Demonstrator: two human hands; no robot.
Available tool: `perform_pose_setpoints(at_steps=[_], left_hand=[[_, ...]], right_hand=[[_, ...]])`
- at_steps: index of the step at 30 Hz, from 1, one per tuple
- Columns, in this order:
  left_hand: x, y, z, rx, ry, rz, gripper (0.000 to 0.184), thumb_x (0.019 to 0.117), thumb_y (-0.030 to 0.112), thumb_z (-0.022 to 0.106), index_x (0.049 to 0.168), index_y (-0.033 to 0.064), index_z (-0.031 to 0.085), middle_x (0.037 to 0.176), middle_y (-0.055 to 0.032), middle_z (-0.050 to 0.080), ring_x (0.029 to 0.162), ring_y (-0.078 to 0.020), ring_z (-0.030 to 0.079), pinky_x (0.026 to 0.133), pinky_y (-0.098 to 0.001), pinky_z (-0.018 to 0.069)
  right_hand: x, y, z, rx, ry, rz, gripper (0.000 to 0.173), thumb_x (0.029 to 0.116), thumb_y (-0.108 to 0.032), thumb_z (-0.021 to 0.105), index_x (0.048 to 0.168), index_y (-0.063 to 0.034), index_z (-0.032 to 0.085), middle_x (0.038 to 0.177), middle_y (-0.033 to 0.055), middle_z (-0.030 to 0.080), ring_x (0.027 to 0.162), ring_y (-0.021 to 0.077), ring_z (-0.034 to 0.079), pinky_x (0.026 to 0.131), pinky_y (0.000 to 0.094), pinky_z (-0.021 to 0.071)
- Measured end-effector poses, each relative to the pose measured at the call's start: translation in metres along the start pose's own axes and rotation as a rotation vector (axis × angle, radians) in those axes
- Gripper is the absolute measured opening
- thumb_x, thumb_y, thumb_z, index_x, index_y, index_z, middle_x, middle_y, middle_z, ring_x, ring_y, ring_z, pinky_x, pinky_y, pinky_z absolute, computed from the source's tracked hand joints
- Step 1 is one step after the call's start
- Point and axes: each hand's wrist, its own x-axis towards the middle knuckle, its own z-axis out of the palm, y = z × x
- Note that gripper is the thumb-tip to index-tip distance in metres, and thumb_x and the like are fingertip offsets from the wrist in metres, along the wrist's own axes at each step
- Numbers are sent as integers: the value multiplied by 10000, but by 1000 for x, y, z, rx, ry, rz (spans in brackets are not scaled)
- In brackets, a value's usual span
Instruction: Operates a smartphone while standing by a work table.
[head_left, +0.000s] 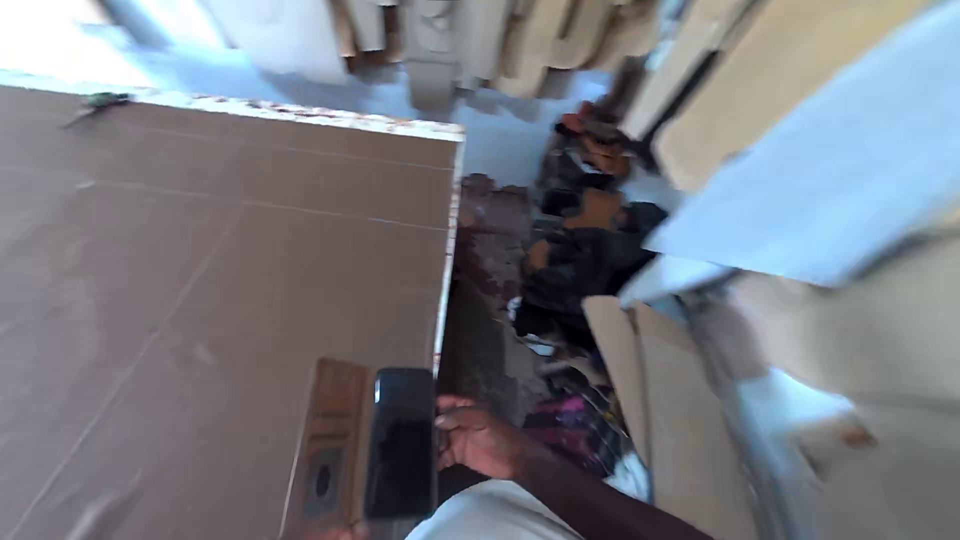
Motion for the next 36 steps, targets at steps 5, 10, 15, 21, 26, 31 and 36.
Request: perform_pose_setpoints(at_steps=[5,10,15,21,26,31,36], left_hand=[[65,-57,23,47,169,36,467,949,550,611,1195,173,732,1142,-103,744,1028,-265,728,901,-507,601],[126,-67,61,-69,365,38,490,960,569,589,1213,165,702,1145,-114,740,1026,-253,727,909,-460,602],[145,-76,64,-204,196,49,496,1039,440,525,1387,93,592,1335,-215,641,1125,-368,687,922,-539,587],[139,-73,57,-293,229,130,496,1030,380,573,1408,60,565,1365,-245,611,1201,-406,643,1024,-579,524],[127,-66,56,-191,298,208,495,1023,374,595,1398,53,554,1343,-231,626,1182,-387,656,1028,-559,533],[116,-53,49,-158,289,216,477,1002,393,617,1353,71,604,1303,-200,664,1144,-355,684,1008,-531,550],[110,-47,25,-140,224,269,486,1025,379,588,1383,50,571,1320,-211,645,1160,-373,668,997,-561,551]], right_hand=[[60,-73,-33,-84,-76,5,308,1012,-145,458,1254,-30,611,1118,105,697,969,200,689,849,417,586],[94,-129,-42,-267,-136,45,319,1014,-134,438,1243,-30,633,1110,76,698,958,156,676,853,366,573],[121,-152,-44,-409,-230,36,395,1034,-129,420,1383,29,518,1221,149,674,1038,211,684,894,383,581],[132,-144,-31,-582,-408,-42,703,879,-29,693,1500,18,367,1313,148,639,1141,235,677,975,413,587],[142,-137,-3,-694,-276,-36,490,843,-56,700,1308,-4,553,1110,106,717,989,198,713,868,385,611],[147,-128,24,-652,-143,-114,337,1071,-310,510,1043,-17,674,871,104,693,797,178,678,747,342,575],[141,-115,51,-749,-180,-173,421,996,-223,650,1354,-29,543,1091,99,733,988,185,722,897,357,603]])
